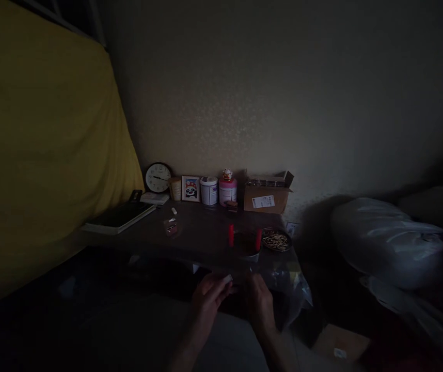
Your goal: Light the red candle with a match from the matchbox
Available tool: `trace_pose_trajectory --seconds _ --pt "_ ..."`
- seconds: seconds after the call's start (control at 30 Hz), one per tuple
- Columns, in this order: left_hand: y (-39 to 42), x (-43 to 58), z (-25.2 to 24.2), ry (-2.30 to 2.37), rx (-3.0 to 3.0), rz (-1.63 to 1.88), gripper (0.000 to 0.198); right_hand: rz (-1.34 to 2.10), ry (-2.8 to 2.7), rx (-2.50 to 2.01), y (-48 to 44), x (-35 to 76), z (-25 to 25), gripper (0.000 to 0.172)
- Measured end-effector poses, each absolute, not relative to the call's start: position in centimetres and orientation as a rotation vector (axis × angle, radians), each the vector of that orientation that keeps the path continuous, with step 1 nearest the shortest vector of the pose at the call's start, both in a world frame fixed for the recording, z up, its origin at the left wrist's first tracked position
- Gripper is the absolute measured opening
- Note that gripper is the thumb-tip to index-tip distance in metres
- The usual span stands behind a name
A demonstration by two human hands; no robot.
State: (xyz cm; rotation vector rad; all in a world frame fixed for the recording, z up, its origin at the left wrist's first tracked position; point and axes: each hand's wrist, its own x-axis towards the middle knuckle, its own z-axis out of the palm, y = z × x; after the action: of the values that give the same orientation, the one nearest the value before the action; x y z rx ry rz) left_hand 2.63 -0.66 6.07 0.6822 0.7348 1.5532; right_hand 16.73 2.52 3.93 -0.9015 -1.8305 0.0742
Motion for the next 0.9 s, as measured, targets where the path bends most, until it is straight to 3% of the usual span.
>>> trace_pose_trajectory --seconds 0.17,0.37,0.53,0.9 --pt "-0.4 1.6 4.8 0.833 0.632 1.573 0.022 0.201 -1.527 -1.139 4.7 18.4 2.9 0.020" --pt "-0.7 1.4 5.0 0.812 0.664 1.564 0.019 0.395 -1.432 -1.065 2.6 17.6 5.3 0.018" --pt "-1.5 2.6 6.4 0.757 0.767 1.548 0.019 0.339 -1.612 -0.894 1.4 15.8 5.2 0.012" --pt "-0.4 2.6 5.7 0.814 0.687 1.574 0.018 0.013 -1.837 -0.794 0.9 16.4 5.9 0.018"
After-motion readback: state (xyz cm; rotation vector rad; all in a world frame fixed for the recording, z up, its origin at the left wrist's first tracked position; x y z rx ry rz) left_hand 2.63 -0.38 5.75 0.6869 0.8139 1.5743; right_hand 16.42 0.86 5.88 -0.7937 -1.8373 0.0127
